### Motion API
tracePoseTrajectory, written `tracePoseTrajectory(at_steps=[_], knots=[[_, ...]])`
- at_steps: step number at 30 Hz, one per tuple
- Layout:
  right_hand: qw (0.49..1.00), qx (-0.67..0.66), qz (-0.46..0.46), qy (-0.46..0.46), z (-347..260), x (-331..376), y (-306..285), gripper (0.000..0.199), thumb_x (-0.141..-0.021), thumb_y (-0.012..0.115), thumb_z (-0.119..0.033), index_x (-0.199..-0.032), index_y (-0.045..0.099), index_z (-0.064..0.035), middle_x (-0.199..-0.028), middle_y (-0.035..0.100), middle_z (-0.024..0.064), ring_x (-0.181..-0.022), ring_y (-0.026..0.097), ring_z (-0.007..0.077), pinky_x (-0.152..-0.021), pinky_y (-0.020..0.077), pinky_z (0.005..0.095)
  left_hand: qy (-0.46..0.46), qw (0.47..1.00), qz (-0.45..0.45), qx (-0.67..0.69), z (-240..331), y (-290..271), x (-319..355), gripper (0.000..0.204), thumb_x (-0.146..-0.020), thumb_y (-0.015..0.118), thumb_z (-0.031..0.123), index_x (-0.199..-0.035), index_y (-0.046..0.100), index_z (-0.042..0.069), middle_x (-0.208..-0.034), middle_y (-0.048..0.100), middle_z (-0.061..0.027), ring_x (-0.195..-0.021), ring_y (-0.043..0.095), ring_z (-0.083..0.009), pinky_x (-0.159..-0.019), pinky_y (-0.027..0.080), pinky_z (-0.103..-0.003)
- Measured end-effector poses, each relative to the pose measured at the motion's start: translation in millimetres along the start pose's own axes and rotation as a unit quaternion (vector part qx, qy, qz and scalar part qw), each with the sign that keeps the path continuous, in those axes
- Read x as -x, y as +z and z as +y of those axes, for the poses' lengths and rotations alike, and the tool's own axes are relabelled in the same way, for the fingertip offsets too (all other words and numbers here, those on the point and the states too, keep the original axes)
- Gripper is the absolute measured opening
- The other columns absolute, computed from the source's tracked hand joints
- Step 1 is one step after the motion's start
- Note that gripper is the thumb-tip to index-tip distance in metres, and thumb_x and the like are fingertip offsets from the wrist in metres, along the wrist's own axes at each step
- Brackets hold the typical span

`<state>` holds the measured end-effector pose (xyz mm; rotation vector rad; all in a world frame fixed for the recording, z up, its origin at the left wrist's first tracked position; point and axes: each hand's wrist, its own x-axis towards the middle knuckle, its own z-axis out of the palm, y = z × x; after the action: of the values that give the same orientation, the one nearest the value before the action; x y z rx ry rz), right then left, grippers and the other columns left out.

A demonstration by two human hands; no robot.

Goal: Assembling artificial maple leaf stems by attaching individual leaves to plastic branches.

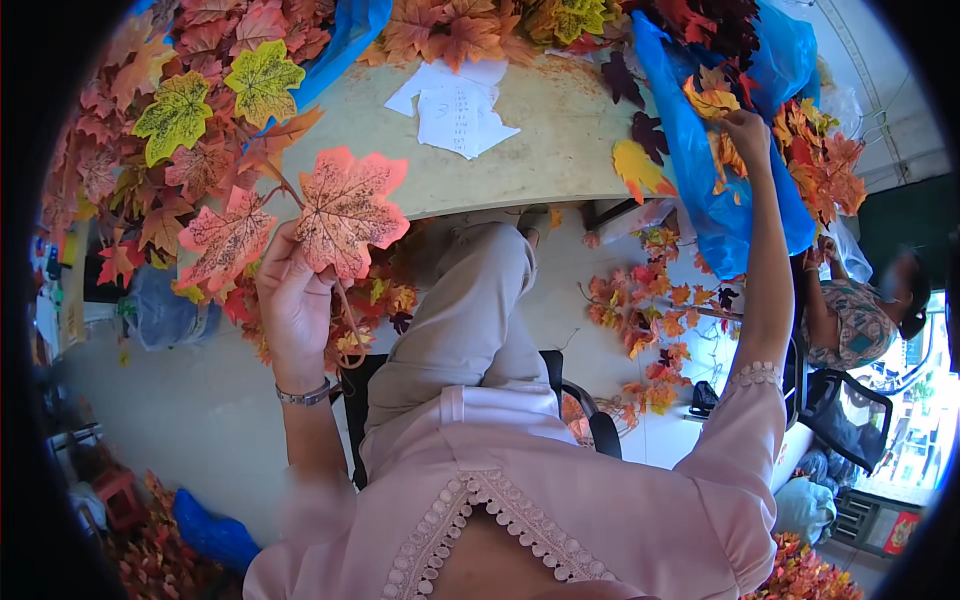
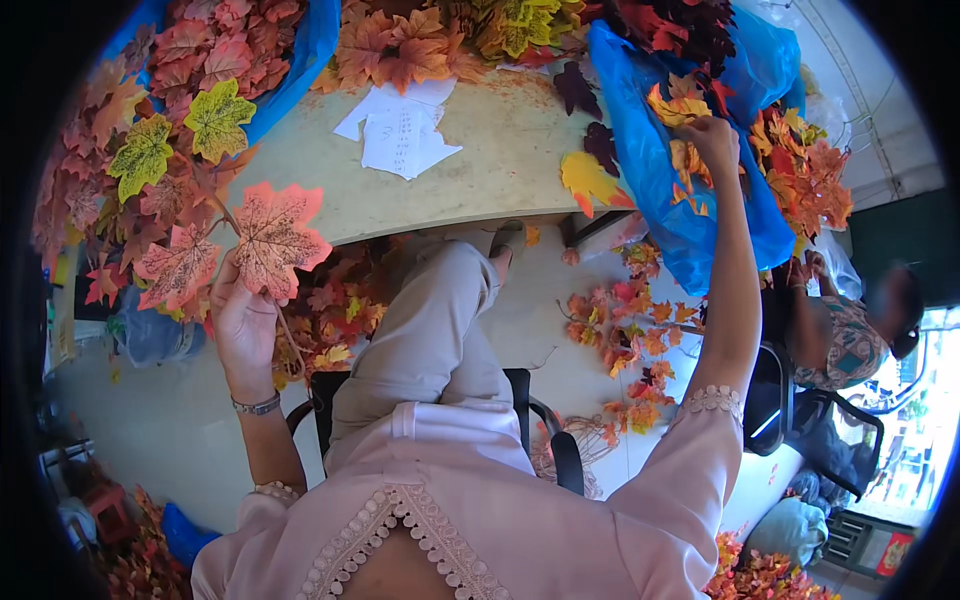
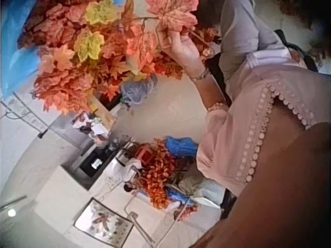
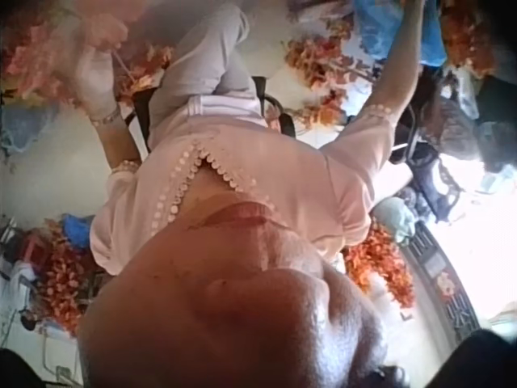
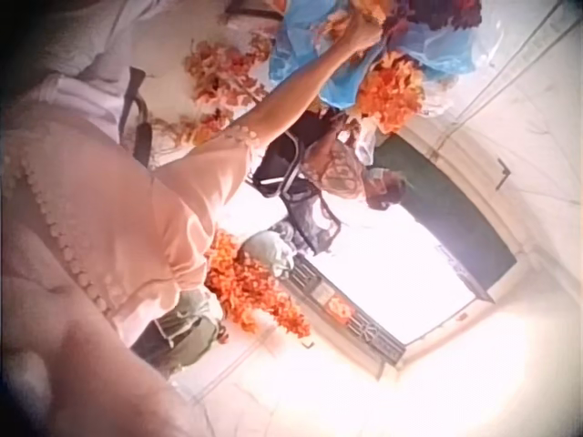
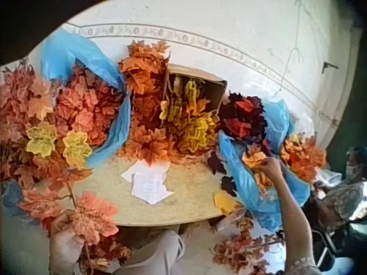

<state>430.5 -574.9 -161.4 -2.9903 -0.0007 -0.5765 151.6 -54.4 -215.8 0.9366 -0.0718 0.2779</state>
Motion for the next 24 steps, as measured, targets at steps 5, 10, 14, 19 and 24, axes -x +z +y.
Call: tracePoseTrajectory(at_steps=[5,10,14,19,24], knots=[[0.878,-0.465,0.044,0.107,4.8,4.7,-27.8,0.019,-0.078,0.058,-0.016,-0.091,0.065,-0.0057,-0.085,0.062,-0.0002,-0.080,0.055,0.0110,-0.074,0.0410,0.0230,0.004,1.000,0.014,-0.008,1.2,-6.3,-1.1,0.023,-0.084,0.051,0.009,-0.104,0.049,-0.002,-0.093,0.057,-0.0093,-0.076,0.057,-0.0148,-0.060,0.049,-0.028],[0.888,-0.453,-0.082,-0.003,29.0,6.9,-31.1,0.018,-0.081,0.056,-0.012,-0.098,0.062,-0.0069,-0.084,0.059,-0.0010,-0.079,0.051,0.0069,-0.069,0.0385,0.0200,-0.017,1.000,0.015,0.005,0.1,-4.8,-2.3,0.016,-0.084,0.050,0.007,-0.097,0.049,-0.002,-0.089,0.057,-0.0103,-0.074,0.057,-0.0160,-0.061,0.049,-0.029],[0.910,-0.415,-0.005,0.018,-41.8,34.6,-74.2,0.026,-0.079,0.060,-0.017,-0.099,0.061,-0.0002,-0.092,0.060,0.0074,-0.096,0.052,0.0138,-0.085,0.0392,0.0260,-0.031,0.999,0.004,0.038,-4.7,-6.3,-6.0,0.012,-0.083,0.051,0.006,-0.093,0.050,-0.001,-0.085,0.058,-0.0088,-0.071,0.059,-0.0171,-0.062,0.050,-0.029],[0.916,-0.219,-0.067,-0.329,-199.8,150.0,-117.3,0.009,-0.061,0.064,-0.005,-0.068,0.060,-0.0037,-0.090,0.054,0.0090,-0.088,0.052,0.0225,-0.076,0.0414,0.0313,-0.062,0.997,0.013,0.036,-9.2,7.2,-16.0,0.014,-0.082,0.053,0.008,-0.093,0.053,-0.001,-0.081,0.061,-0.0094,-0.067,0.061,-0.0179,-0.060,0.052,-0.029],[0.741,-0.410,-0.275,-0.455,-307.5,212.7,-60.7,0.016,-0.061,0.070,-0.007,-0.069,0.056,-0.0021,-0.081,0.054,0.0087,-0.082,0.049,0.0273,-0.071,0.0406,0.0354,-0.054,0.998,0.022,0.007,-8.6,14.9,-6.9,0.014,-0.084,0.053,0.007,-0.093,0.052,-0.003,-0.081,0.061,-0.0085,-0.070,0.061,-0.0148,-0.061,0.052,-0.027]])
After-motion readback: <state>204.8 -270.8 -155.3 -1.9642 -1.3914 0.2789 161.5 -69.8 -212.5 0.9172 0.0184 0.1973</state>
